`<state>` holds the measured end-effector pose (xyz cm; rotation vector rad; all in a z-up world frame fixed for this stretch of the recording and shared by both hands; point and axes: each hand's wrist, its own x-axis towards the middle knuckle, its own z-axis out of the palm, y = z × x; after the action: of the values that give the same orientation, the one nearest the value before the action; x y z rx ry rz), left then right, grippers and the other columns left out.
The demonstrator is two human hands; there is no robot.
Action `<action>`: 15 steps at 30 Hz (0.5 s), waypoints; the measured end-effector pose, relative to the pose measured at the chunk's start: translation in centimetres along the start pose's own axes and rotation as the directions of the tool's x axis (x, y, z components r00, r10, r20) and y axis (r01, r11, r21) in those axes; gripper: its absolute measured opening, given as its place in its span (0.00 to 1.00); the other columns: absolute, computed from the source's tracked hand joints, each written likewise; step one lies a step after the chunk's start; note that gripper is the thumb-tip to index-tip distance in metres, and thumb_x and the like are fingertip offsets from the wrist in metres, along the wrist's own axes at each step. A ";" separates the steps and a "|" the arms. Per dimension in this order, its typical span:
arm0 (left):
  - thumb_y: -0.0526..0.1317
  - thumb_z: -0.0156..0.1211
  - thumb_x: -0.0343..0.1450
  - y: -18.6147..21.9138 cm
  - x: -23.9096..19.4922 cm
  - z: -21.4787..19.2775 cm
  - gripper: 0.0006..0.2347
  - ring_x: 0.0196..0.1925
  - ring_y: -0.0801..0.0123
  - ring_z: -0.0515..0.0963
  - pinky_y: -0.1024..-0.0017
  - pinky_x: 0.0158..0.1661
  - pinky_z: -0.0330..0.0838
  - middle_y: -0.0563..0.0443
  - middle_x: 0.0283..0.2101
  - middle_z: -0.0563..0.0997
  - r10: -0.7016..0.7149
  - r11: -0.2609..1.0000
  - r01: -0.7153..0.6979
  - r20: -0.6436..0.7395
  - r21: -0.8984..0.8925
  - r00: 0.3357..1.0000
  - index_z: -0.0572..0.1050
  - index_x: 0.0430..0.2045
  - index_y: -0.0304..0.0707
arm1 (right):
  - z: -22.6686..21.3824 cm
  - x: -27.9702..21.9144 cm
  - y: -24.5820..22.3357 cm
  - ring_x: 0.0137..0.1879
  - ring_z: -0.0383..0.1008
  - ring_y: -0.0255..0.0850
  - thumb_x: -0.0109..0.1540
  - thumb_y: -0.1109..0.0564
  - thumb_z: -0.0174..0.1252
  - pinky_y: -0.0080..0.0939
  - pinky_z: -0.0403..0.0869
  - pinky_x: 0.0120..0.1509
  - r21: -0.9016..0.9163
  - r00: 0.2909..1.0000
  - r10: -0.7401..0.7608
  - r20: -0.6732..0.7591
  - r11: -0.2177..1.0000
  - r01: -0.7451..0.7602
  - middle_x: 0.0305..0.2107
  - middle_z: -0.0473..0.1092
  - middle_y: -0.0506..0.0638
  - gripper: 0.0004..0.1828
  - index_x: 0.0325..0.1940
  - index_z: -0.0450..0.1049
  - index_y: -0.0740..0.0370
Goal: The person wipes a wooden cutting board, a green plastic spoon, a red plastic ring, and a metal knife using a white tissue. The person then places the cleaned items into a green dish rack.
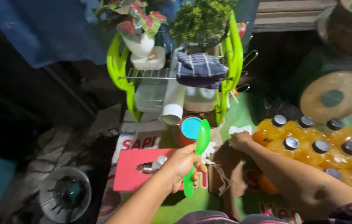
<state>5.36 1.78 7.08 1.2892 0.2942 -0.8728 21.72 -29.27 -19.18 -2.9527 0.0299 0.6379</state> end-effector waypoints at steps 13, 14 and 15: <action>0.45 0.53 0.74 -2.2 4.7 0.7 0.10 0.15 0.70 0.63 0.70 0.19 0.62 0.50 0.22 0.70 -0.184 0.931 0.187 0.039 -0.313 0.982 0.67 0.47 0.53 | -10.3 -14.7 -1.9 0.30 0.68 0.40 0.58 0.64 0.63 0.45 0.72 0.37 0.943 0.912 0.348 0.217 -0.316 -0.104 0.28 0.68 0.48 0.06 0.36 0.74 0.58; 0.47 0.54 0.74 -2.3 5.5 0.8 0.09 0.15 0.71 0.62 0.72 0.19 0.60 0.51 0.23 0.69 -0.211 0.915 0.211 0.038 -0.344 0.977 0.67 0.45 0.54 | -12.0 -16.7 -2.1 0.30 0.68 0.38 0.58 0.64 0.62 0.44 0.73 0.39 0.896 0.911 0.316 0.263 -0.430 -0.110 0.29 0.67 0.46 0.07 0.38 0.73 0.56; 0.48 0.56 0.74 -2.6 6.3 0.8 0.10 0.16 0.71 0.62 0.72 0.19 0.61 0.50 0.23 0.69 -0.223 0.903 0.227 0.055 -0.364 0.973 0.67 0.44 0.51 | -13.5 -18.7 -2.3 0.31 0.68 0.37 0.58 0.64 0.62 0.44 0.75 0.41 0.855 0.930 0.246 0.273 -0.505 -0.117 0.30 0.69 0.47 0.08 0.39 0.72 0.57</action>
<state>7.47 -1.56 1.43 0.9096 0.5792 -0.9665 10.29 -28.75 1.05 -0.9357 0.7771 0.1494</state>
